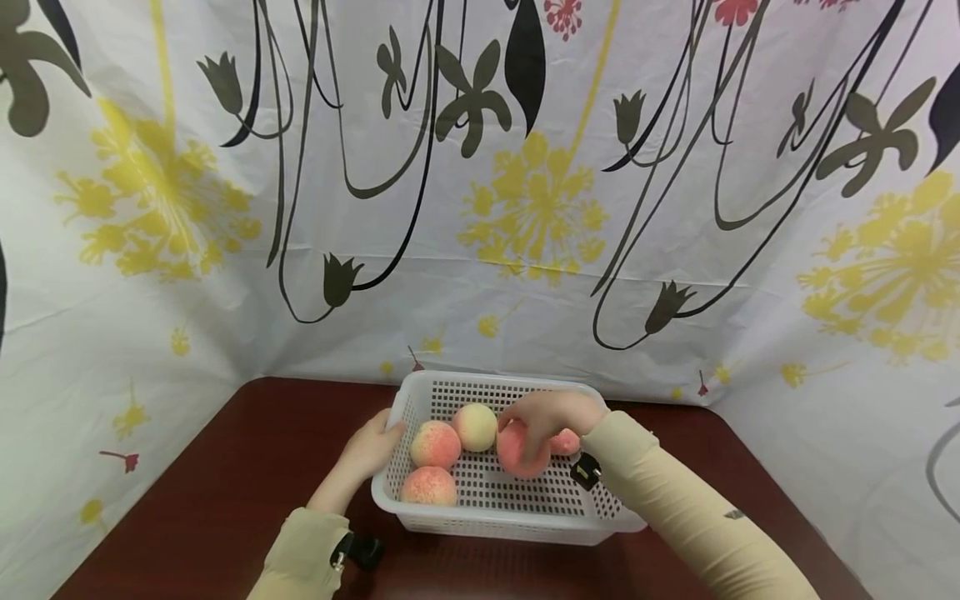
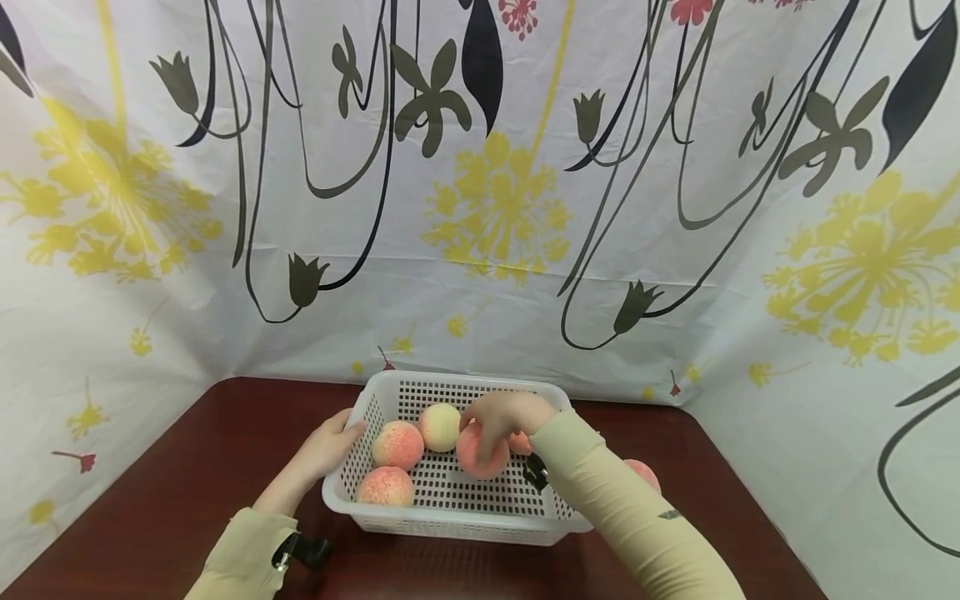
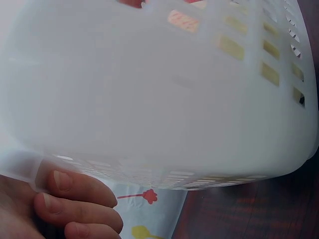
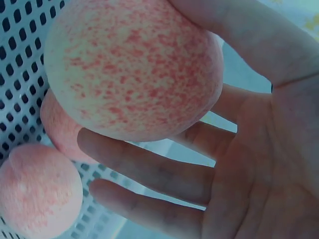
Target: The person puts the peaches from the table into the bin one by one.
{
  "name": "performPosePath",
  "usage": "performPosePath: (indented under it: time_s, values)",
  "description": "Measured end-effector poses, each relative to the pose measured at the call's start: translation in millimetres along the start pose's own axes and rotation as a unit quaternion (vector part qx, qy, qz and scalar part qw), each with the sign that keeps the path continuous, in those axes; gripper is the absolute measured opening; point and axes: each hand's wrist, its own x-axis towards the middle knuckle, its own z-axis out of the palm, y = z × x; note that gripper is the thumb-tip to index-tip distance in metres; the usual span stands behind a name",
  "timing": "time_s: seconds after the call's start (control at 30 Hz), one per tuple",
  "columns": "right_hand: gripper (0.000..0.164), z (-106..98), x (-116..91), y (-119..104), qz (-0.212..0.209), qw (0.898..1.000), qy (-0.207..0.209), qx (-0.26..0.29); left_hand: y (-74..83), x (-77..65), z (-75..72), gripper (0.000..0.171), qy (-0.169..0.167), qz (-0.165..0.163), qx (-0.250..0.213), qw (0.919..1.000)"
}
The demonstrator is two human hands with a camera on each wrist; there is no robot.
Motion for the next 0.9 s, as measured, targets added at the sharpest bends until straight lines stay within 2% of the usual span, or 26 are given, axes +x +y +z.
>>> performPosePath:
  time_s: [0.27, 0.47, 0.77, 0.9]
  values:
    - [0.060, 12, 15, -12, -0.019, 1.000, 0.012, -0.017, -2.6, 0.1, 2.5, 0.047, 0.000, -0.012, -0.003, 0.9999]
    - [0.060, 20, 22, -17, -0.031, 0.999, 0.007, -0.006, 0.0, -0.6, 2.9, 0.048, -0.007, -0.016, -0.015, 0.9997]
    - [0.046, 27, 32, -21, -0.046, 0.999, -0.001, -0.009, 3.4, -1.0, 1.3, 0.048, -0.005, -0.009, -0.011, 0.9999]
    - [0.042, 30, 36, -26, -0.059, 0.998, 0.004, -0.026, 2.5, -0.2, -0.9, 0.048, -0.003, -0.008, -0.007, 0.9999]
